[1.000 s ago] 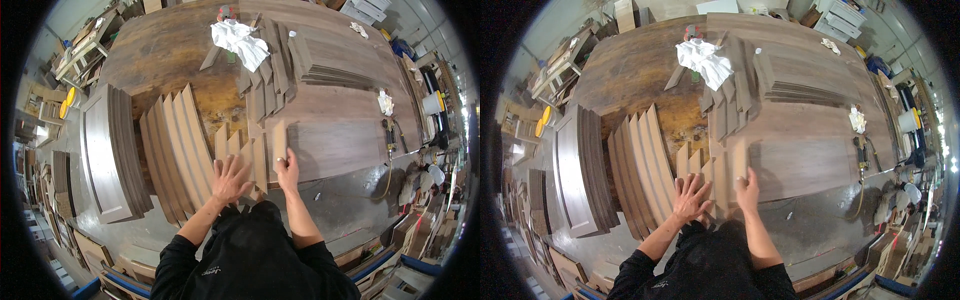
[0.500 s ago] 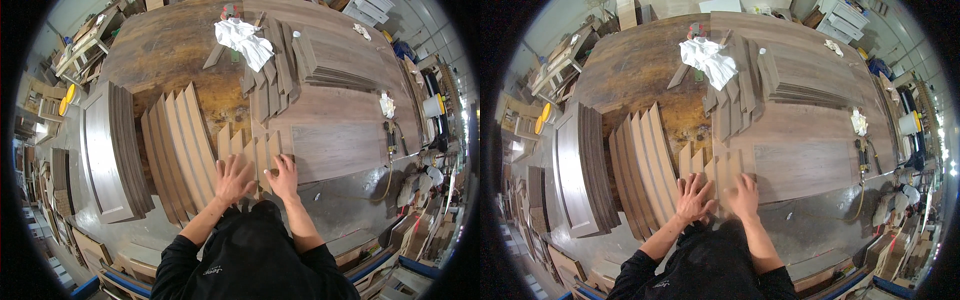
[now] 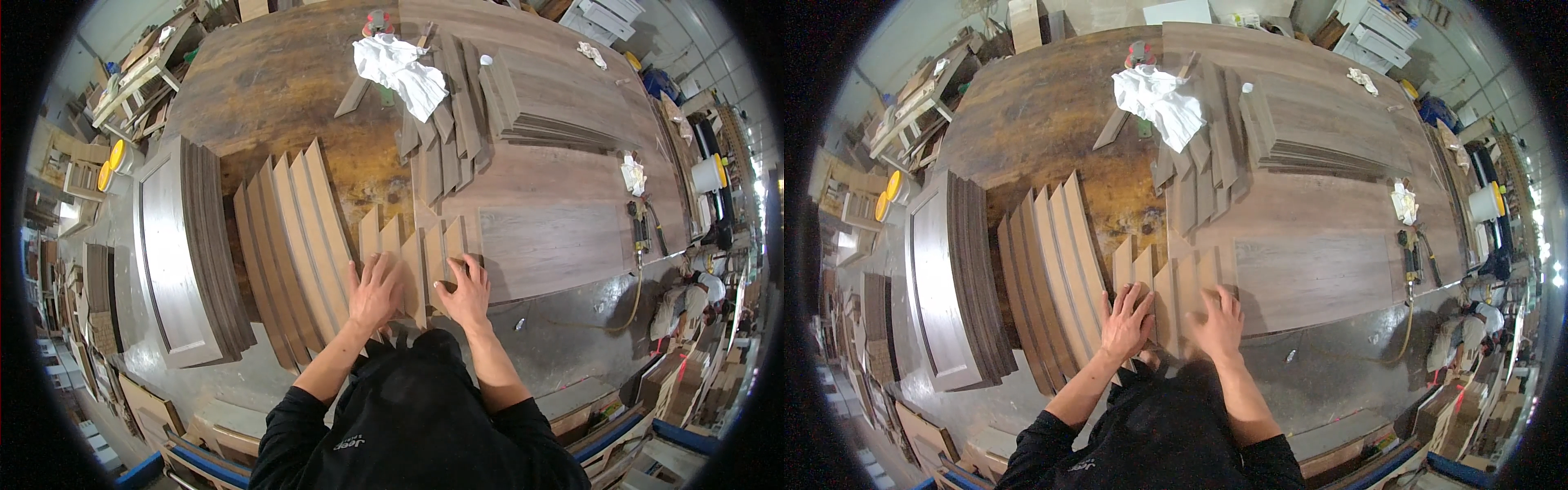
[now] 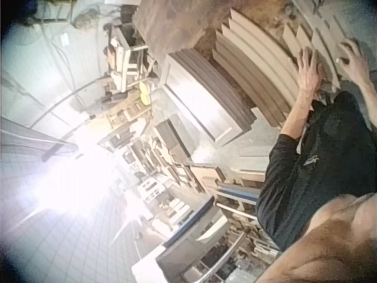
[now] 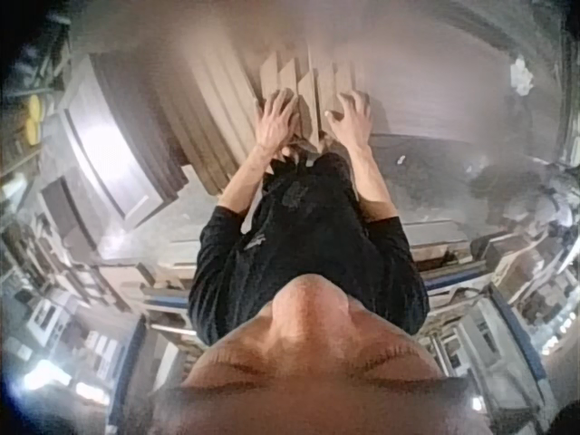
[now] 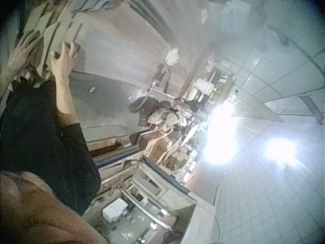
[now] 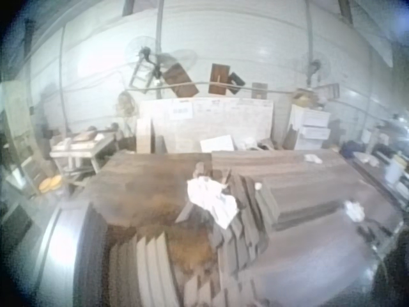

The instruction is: The recorder assembles wooden panels using a nail gun and then applies wood glue to the edges of several wooden strips on a workbench.

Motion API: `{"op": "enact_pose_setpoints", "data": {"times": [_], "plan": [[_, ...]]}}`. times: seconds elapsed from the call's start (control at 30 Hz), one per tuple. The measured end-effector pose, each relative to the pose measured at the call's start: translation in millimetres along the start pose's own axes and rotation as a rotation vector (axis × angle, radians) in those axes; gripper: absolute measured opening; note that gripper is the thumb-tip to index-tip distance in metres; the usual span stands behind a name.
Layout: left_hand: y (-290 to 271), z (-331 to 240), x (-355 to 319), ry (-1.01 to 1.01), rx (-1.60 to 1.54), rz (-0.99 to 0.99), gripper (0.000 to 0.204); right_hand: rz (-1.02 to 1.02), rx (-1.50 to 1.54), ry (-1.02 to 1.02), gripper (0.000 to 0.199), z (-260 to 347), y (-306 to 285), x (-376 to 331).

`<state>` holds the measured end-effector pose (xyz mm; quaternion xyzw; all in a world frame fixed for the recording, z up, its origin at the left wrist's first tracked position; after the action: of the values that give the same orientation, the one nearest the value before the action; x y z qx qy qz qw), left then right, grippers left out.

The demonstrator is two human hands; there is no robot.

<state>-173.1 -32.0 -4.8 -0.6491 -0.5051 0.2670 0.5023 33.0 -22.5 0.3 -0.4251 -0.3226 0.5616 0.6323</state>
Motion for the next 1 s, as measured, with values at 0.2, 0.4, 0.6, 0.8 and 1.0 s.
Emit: {"op": "enact_pose_setpoints", "data": {"times": [0.2,0.4,0.6,0.8,1.0], "plan": [[-3.6,-3.9,2.0,-0.002,-0.031,-0.015,0.052,-0.005,0.225,-0.035,0.047,-11.0,1.1,21.7],[2.6,-1.9,-3.4,-0.028,-0.040,0.035,0.054,-0.126,0.337,0.009,0.041,5.8,-16.9,119.9],[-1.0,-7.6,2.7,-0.021,0.012,0.006,0.055,-0.024,0.256,-0.011,0.043,56.8,5.2,187.2],[-1.1,0.3,-2.5,-0.029,0.043,-0.046,0.050,0.014,0.177,0.023,0.045,82.6,16.7,218.8],[-3.0,-2.4,-5.0,-0.048,0.019,-0.031,0.051,-0.029,0.127,-0.054,0.045,111.0,16.7,274.3]]}}
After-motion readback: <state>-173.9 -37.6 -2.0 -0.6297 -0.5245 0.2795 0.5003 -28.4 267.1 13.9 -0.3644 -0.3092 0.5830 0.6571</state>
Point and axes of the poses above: each hand's wrist, its own x-axis towards the middle knuckle, its own y-axis out of the palm, z = x × y, the point moved 6 cm from there along x, towards the middle knuckle, and after that the axes turned 9 degrees about y, right-handed, at the moved point
